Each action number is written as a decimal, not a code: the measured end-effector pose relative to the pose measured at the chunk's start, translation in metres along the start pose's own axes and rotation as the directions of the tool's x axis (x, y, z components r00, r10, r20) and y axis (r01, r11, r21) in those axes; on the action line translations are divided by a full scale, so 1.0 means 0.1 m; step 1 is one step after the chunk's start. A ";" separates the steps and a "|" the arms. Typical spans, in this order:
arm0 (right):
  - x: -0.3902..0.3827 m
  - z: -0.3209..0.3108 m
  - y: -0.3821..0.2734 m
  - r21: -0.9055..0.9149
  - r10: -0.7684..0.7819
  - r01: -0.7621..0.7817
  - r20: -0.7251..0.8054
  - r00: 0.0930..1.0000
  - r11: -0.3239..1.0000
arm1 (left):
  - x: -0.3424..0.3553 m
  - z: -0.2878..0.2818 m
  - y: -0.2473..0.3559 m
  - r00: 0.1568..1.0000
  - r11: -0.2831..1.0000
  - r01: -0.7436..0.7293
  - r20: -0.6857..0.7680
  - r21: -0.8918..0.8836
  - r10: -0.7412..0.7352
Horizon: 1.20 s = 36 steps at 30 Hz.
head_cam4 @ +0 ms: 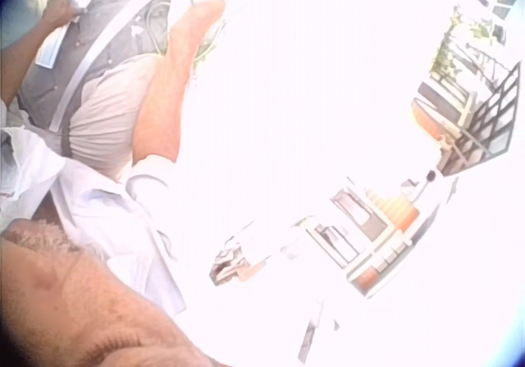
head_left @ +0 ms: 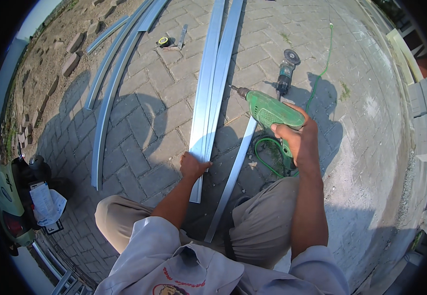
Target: Measure and drill holes into aluminum frame segments for assembly.
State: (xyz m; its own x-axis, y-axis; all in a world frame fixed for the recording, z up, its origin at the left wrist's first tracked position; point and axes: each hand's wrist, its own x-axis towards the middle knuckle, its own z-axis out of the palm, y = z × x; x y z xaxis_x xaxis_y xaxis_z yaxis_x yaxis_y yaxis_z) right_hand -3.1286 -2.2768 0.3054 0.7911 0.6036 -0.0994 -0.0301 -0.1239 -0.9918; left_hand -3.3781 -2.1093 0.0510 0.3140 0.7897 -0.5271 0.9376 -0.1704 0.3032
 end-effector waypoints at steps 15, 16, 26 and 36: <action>0.04 0.16 -0.05 0.190 0.008 0.022 -0.158 0.987 0.982 | -0.09 0.05 -0.03 0.997 0.997 0.049 -0.067 0.066 -0.045; 0.05 0.19 -0.03 0.166 0.022 0.005 -0.158 0.987 0.986 | -0.07 0.06 -0.03 0.997 0.996 0.055 -0.066 0.065 -0.051; 0.11 0.24 -0.08 0.185 -0.034 0.064 -0.163 0.986 0.981 | 0.24 -0.08 -0.29 0.994 0.989 -0.113 -0.003 -0.097 0.113; -0.01 0.22 -0.09 0.045 -0.112 0.117 -0.104 0.988 0.992 | 0.29 -0.08 -0.30 0.993 0.993 -0.082 0.084 -0.081 0.089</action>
State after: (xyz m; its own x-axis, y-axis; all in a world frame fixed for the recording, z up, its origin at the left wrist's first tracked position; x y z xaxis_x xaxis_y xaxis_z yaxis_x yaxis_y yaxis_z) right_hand -3.1424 -2.2583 0.3128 0.8486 0.5286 0.0214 0.0355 -0.0166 -0.9992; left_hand -3.3988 -2.0771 0.0327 0.4074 0.7192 -0.5629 0.8935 -0.1863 0.4087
